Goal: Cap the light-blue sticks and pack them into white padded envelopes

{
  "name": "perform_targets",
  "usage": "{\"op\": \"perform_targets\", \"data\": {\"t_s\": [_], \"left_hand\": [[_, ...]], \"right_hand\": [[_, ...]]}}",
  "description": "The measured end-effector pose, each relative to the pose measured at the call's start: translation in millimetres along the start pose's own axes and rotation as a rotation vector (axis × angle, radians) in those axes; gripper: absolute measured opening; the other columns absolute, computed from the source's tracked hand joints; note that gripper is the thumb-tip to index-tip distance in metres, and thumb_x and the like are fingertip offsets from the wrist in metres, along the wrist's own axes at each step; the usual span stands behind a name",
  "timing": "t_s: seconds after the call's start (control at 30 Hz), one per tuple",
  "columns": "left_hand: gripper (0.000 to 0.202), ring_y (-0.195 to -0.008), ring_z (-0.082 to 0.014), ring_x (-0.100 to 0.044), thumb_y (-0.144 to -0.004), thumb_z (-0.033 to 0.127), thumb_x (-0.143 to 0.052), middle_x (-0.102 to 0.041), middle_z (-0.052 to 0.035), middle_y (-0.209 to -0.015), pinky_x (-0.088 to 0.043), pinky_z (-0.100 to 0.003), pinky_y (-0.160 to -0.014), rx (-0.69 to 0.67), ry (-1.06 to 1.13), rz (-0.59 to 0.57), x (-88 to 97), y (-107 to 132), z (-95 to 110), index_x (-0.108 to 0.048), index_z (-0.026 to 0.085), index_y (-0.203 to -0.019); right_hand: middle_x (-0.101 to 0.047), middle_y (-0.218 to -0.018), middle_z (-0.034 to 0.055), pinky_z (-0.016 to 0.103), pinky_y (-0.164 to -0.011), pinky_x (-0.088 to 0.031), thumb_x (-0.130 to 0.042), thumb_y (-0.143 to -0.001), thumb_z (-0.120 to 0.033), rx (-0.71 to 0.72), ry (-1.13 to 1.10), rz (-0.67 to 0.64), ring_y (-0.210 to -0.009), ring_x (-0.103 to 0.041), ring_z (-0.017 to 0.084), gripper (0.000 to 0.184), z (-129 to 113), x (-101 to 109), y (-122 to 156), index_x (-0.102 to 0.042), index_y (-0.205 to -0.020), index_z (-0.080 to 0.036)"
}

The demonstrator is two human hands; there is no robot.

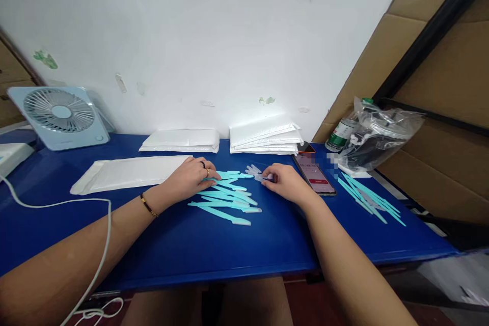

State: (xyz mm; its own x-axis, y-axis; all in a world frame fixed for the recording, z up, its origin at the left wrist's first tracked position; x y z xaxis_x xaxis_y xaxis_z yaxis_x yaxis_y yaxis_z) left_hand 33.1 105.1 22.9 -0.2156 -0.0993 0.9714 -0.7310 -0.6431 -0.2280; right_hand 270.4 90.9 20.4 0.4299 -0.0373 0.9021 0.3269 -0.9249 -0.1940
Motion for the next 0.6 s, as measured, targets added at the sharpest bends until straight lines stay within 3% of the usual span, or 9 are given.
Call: {"op": "perform_targets", "data": {"t_s": [0.23, 0.47, 0.6], "left_hand": [[0.019, -0.084, -0.0154, -0.054, -0.087, 0.026, -0.052, -0.068, 0.0023, -0.091, -0.027, -0.03, -0.069, -0.001, -0.04, -0.015, 0.9, -6, 3, -0.068, 0.025, -0.077], [0.014, -0.081, -0.0168, -0.056, -0.082, 0.028, -0.055, -0.067, 0.0009, -0.082, -0.03, -0.029, -0.068, 0.115, 0.069, -0.043, -3.4, -6, -7, -0.065, 0.021, -0.076], [0.018, -0.068, -0.0144, -0.055, -0.086, 0.03, -0.047, -0.064, 0.0022, -0.073, -0.032, -0.028, -0.066, 0.139, 0.215, -0.024, 2.1, 0, -11, -0.06, 0.02, -0.078]], "right_hand": [[-0.06, -0.076, 0.0025, 0.024, -0.06, -0.04, -0.053, -0.077, -0.019, 0.08, 0.112, 0.009, -0.063, -0.054, 0.013, 0.009, -15, -15, -4, -0.062, -0.076, -0.019], [-0.059, -0.069, -0.001, 0.022, -0.055, -0.04, -0.052, -0.081, -0.024, 0.053, -0.155, 0.06, -0.058, -0.05, 0.011, 0.008, -21, -8, 1, -0.059, -0.083, -0.02], [-0.062, -0.073, 0.0013, 0.023, -0.056, -0.042, -0.057, -0.079, -0.023, 0.105, -0.255, 0.144, -0.063, -0.054, 0.013, 0.009, -26, -2, 3, -0.063, -0.085, -0.019]]}}
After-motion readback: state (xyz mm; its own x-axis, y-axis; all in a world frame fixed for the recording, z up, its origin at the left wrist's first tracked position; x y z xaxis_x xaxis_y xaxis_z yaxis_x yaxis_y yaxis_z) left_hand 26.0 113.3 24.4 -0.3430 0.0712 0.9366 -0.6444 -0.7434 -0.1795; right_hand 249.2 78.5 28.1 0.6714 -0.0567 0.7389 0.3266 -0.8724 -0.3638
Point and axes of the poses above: each hand's wrist, its own y-axis away from the middle knuckle, its own x-axis out of the back of the hand, z = x × y, the point moved 6 cm from there along -y, towards the middle knuckle
